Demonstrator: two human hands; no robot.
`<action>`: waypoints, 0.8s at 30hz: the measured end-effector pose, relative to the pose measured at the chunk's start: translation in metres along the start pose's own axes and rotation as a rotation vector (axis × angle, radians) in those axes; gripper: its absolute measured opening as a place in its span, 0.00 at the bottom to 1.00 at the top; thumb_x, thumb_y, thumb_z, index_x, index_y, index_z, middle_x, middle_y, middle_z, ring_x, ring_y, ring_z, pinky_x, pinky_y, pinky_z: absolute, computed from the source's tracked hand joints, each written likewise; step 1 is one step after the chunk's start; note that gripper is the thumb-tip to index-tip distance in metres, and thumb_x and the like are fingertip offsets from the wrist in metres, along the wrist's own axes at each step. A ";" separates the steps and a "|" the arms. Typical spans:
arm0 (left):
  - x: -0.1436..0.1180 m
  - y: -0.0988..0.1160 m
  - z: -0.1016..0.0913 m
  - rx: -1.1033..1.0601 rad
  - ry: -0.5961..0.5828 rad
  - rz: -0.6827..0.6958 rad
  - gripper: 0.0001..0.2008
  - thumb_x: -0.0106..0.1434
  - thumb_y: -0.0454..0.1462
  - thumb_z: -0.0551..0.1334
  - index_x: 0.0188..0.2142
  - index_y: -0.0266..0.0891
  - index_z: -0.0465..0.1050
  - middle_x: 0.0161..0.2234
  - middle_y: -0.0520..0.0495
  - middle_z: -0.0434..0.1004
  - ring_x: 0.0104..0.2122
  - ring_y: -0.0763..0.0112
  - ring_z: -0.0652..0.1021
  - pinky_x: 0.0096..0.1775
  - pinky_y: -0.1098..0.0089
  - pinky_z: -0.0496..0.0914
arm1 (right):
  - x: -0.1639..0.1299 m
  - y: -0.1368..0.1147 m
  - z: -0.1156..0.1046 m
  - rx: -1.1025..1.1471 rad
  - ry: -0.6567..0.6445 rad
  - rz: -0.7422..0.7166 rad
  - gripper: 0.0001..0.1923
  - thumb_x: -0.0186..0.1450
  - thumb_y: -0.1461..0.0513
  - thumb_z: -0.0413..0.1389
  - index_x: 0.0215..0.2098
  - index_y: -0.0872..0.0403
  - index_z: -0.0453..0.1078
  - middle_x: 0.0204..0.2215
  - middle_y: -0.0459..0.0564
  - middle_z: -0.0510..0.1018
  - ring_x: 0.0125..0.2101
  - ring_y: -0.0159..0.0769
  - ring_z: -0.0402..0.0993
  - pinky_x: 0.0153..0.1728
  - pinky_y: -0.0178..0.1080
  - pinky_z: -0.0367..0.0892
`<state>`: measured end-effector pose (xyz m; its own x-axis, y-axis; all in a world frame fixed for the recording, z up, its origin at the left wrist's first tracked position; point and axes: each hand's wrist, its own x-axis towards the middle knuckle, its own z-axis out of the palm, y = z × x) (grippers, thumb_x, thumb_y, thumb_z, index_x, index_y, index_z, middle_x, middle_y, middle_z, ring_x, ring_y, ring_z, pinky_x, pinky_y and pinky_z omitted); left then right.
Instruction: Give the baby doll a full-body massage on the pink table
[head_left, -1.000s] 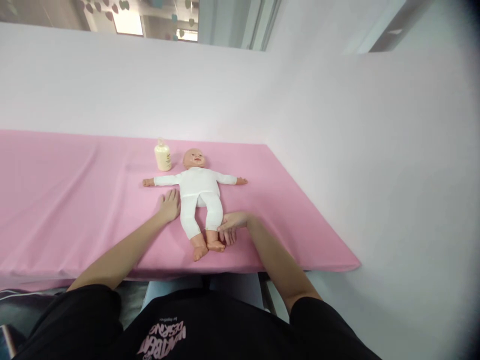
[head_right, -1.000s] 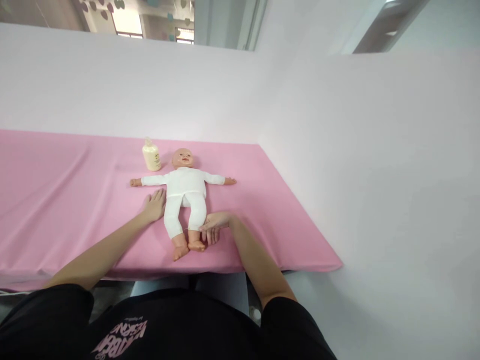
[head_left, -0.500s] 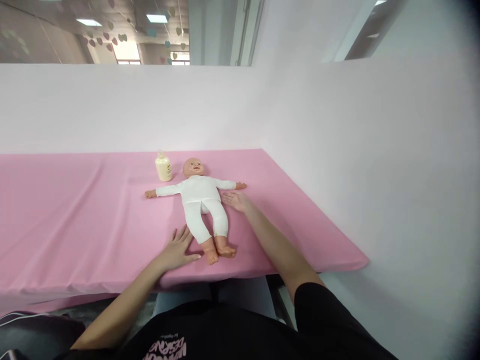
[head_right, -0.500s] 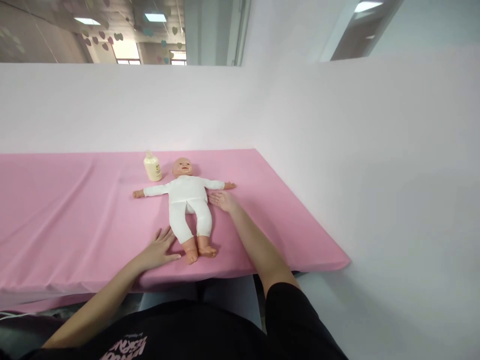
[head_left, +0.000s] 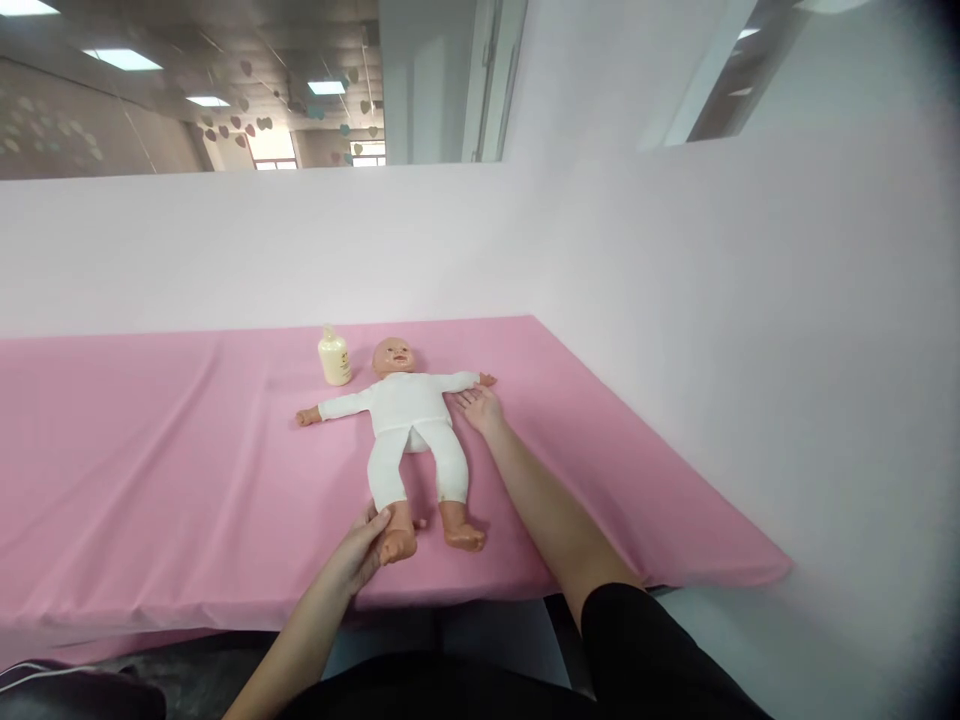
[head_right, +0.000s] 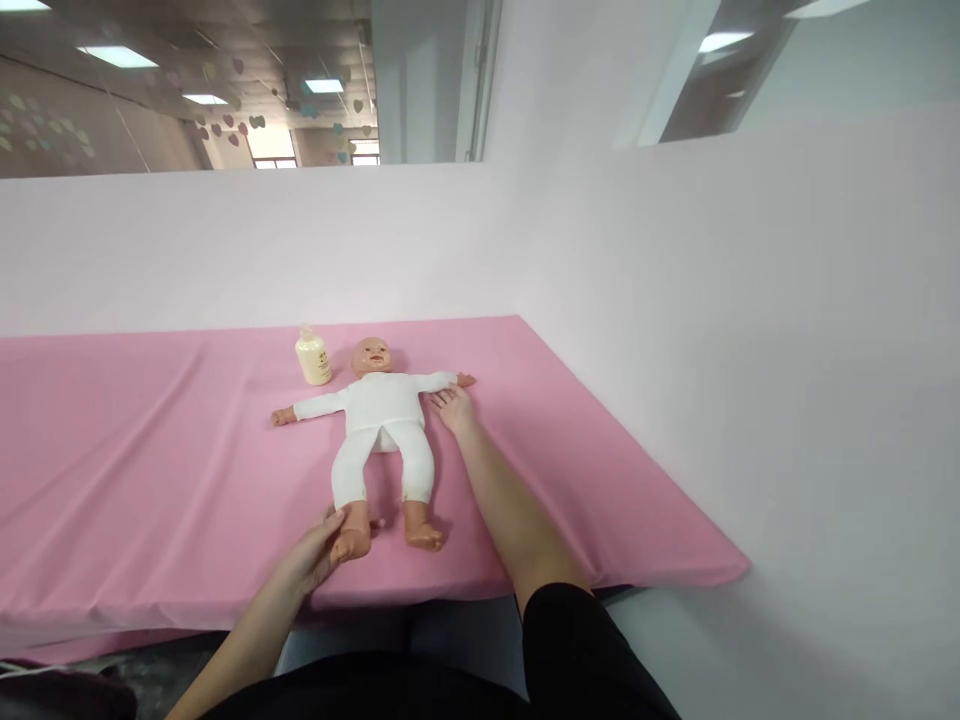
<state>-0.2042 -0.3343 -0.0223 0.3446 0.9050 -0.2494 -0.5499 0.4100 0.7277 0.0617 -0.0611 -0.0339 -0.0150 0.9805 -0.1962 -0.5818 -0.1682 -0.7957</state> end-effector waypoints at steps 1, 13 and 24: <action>-0.002 0.001 -0.002 -0.003 0.009 -0.005 0.33 0.63 0.43 0.71 0.65 0.50 0.65 0.52 0.45 0.80 0.52 0.58 0.81 0.57 0.60 0.71 | 0.001 0.000 -0.001 0.005 0.002 -0.009 0.20 0.63 0.55 0.50 0.52 0.48 0.62 0.53 0.55 0.75 0.57 0.40 0.74 0.57 0.46 0.75; -0.018 -0.007 -0.008 0.022 0.009 -0.008 0.18 0.61 0.44 0.72 0.49 0.43 0.77 0.49 0.41 0.80 0.41 0.58 0.81 0.38 0.63 0.77 | 0.008 0.003 0.001 -0.110 0.062 -0.072 0.22 0.68 0.51 0.47 0.58 0.49 0.58 0.63 0.57 0.66 0.62 0.38 0.68 0.62 0.44 0.71; -0.020 0.002 0.002 -0.183 -0.023 0.022 0.14 0.60 0.46 0.71 0.34 0.38 0.77 0.34 0.47 0.74 0.20 0.79 0.66 0.23 0.72 0.65 | 0.002 0.005 0.007 -0.194 0.070 -0.175 0.23 0.68 0.52 0.46 0.61 0.46 0.55 0.65 0.53 0.67 0.63 0.34 0.69 0.60 0.41 0.71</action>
<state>-0.2106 -0.3514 -0.0145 0.3473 0.9119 -0.2185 -0.6862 0.4060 0.6035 0.0534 -0.0590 -0.0346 0.1317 0.9881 -0.0799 -0.4039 -0.0201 -0.9146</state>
